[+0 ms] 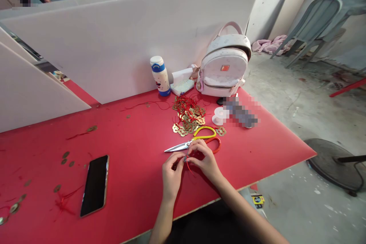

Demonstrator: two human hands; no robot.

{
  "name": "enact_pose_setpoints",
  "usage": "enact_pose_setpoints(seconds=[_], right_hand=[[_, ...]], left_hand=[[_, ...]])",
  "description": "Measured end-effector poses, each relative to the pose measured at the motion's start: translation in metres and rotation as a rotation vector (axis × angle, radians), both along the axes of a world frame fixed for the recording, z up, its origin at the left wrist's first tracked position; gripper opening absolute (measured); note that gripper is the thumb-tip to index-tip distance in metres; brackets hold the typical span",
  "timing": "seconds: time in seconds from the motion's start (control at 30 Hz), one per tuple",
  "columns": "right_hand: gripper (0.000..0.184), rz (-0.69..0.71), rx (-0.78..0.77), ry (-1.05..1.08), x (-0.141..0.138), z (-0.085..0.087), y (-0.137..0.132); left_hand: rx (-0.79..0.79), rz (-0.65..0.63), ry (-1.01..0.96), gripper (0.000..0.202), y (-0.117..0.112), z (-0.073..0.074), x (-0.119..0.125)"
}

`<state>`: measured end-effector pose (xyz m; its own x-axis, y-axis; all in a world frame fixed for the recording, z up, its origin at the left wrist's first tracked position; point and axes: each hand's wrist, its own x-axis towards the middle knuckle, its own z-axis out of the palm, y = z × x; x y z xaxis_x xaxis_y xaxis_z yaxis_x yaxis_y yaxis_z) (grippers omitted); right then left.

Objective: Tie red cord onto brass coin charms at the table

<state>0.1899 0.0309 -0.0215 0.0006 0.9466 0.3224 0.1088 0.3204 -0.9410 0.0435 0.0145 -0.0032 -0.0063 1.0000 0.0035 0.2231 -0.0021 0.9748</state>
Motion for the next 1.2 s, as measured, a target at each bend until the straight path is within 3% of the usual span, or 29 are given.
enact_pose_setpoints(seconds=[0.5, 0.77, 0.87, 1.2], right_hand=[[0.037, 0.077, -0.025, -0.012, 0.0034, 0.0000, 0.0021], [0.040, 0.251, -0.194, 0.174, 0.0057, 0.0068, 0.0001], [0.039, 0.298, -0.230, 0.266, 0.0049, 0.0059, 0.0008], [0.025, 0.188, -0.206, 0.246, 0.0047, 0.0034, 0.0021]], left_hand=[[-0.069, -0.108, -0.092, 0.012, 0.0035, 0.0010, -0.0049], [-0.076, -0.184, -0.200, 0.013, 0.0037, 0.0044, -0.0056], [-0.074, -0.179, -0.221, 0.013, 0.0036, 0.0045, -0.0052], [-0.073, -0.053, -0.204, 0.017, 0.0052, 0.0019, -0.0045]])
